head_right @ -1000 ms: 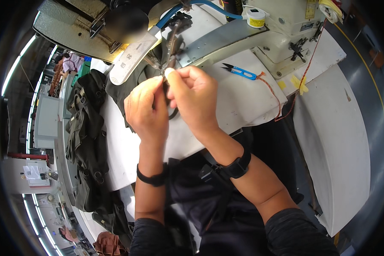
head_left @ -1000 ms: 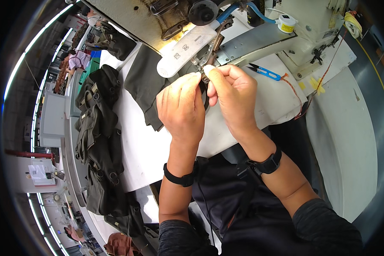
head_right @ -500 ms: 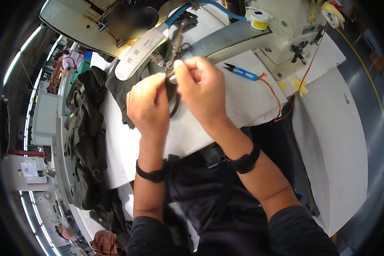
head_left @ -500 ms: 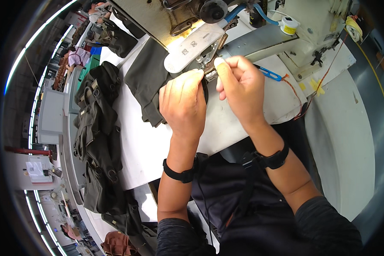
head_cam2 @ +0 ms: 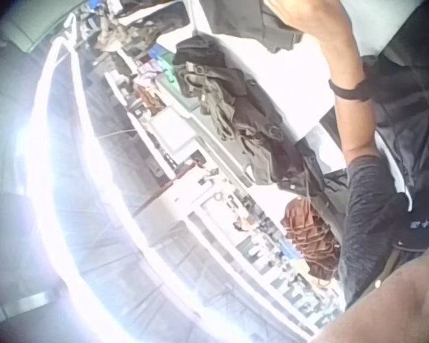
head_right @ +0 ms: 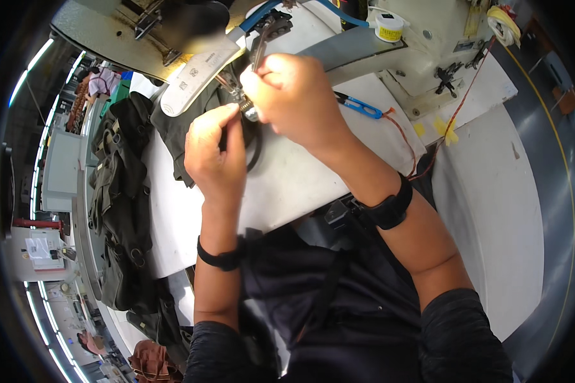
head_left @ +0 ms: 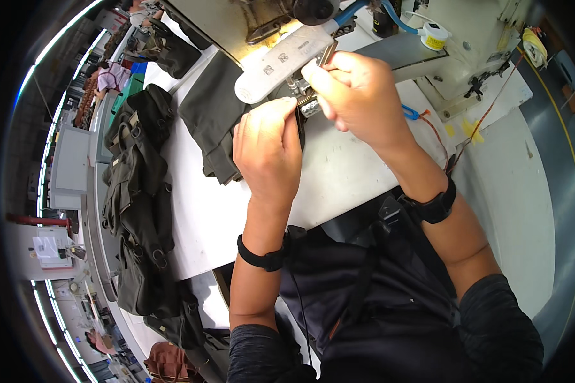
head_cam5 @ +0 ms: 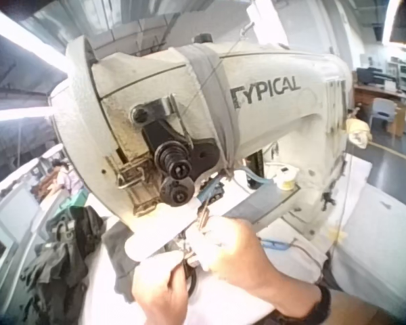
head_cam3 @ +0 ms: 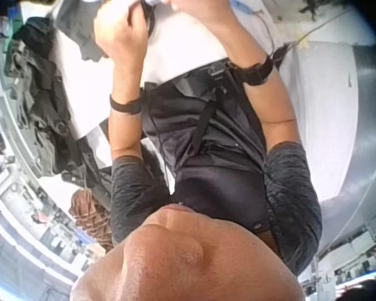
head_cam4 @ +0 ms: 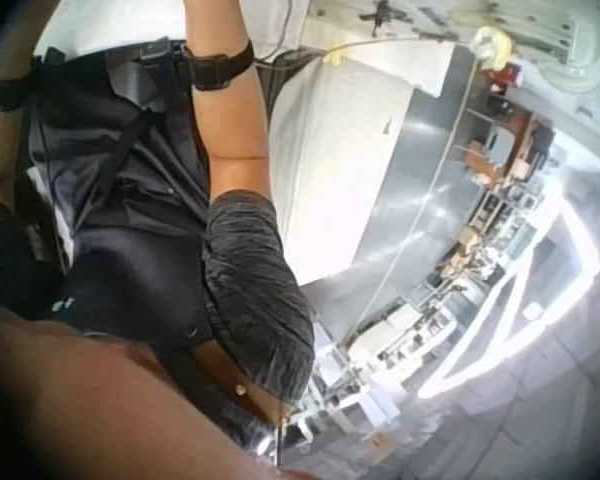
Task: The recorder is using an industrial sewing machine to construct a green canvas bag, specifically attaching handles and reinforcing seams.
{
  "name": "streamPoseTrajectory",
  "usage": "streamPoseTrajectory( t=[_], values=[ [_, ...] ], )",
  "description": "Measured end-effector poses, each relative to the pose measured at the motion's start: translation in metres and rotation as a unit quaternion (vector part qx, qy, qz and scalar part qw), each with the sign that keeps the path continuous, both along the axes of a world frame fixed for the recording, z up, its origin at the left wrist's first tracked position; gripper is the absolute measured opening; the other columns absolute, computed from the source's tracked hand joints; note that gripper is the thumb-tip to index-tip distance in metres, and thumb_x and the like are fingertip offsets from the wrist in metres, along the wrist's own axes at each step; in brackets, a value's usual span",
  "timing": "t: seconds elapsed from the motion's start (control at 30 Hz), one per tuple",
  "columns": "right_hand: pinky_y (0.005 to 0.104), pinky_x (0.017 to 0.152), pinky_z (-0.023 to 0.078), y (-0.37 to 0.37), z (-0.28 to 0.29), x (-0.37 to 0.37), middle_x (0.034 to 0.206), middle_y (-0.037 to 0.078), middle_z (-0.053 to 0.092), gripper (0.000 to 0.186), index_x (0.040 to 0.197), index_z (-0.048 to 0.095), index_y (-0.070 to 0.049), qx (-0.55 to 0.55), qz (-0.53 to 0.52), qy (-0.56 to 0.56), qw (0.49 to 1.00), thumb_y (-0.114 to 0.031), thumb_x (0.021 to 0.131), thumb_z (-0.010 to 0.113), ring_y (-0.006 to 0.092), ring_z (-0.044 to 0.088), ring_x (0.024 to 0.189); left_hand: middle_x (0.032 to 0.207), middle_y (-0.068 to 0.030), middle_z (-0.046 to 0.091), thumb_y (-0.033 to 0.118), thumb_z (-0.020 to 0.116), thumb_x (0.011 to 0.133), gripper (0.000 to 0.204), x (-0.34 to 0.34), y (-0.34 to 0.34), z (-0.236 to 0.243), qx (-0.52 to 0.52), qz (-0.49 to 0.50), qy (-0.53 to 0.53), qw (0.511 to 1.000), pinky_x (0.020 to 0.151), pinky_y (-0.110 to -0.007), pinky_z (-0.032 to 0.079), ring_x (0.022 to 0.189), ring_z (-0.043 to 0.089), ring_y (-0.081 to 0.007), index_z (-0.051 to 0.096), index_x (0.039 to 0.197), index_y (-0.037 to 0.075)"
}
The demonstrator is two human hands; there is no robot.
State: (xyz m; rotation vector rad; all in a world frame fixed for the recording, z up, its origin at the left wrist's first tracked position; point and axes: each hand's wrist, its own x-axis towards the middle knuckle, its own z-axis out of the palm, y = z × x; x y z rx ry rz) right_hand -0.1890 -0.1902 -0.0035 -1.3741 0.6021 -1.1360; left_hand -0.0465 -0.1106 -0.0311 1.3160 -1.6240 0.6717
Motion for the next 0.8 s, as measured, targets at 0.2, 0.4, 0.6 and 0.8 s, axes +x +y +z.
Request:
streamPoseTrajectory(
  t=[0.2,0.4,0.6,0.8],
  values=[
    [0.0249,0.04,0.035,0.0016,-0.0033,0.0048,0.056,0.001,0.058,0.018,0.095,0.067,0.0,-0.042,-0.04,0.045,0.997,-0.017,0.1,0.065,0.0054,0.044,0.041,0.098,-0.005,0.075,-0.004,0.074,0.086,0.017,-0.0024,0.0009,-0.0042,0.011,-0.001,0.043,0.999,0.083,-0.035,0.053,0.09,0.07,-0.0225,0.072,0.1,0.007],
    [0.0248,0.04,0.036,0.0049,-0.0017,0.0029,0.056,0.002,0.059,0.018,0.097,0.068,0.001,-0.016,-0.022,0.036,0.999,-0.017,0.101,0.066,0.0057,0.045,0.041,0.103,-0.0058,0.074,-0.007,0.073,0.081,0.025,0.0006,0.0014,-0.0023,-0.012,0.004,-0.01,1.0,0.082,-0.036,0.054,0.09,0.07,-0.025,0.072,0.102,0.007],
    [0.0251,0.042,0.04,-0.0001,-0.004,-0.001,0.059,0.004,0.063,0.023,0.097,0.068,0.003,0.0,0.022,0.004,1.0,-0.019,0.1,0.064,0.0076,0.053,0.042,0.102,-0.0069,0.074,-0.009,0.073,0.079,0.027,0.0029,0.0063,0.0035,0.012,-0.011,-0.036,0.999,0.081,-0.036,0.055,0.089,0.069,-0.0257,0.072,0.102,0.006],
    [0.0256,0.042,0.042,-0.0003,-0.0042,-0.0018,0.06,0.005,0.063,0.024,0.097,0.069,0.004,0.003,0.028,0.006,1.0,-0.02,0.101,0.064,0.0084,0.054,0.043,0.102,-0.0073,0.075,-0.011,0.073,0.078,0.029,0.0001,0.0058,0.0046,0.014,-0.016,-0.024,0.999,0.079,-0.035,0.056,0.087,0.069,-0.0259,0.072,0.102,0.005]
  ],
)
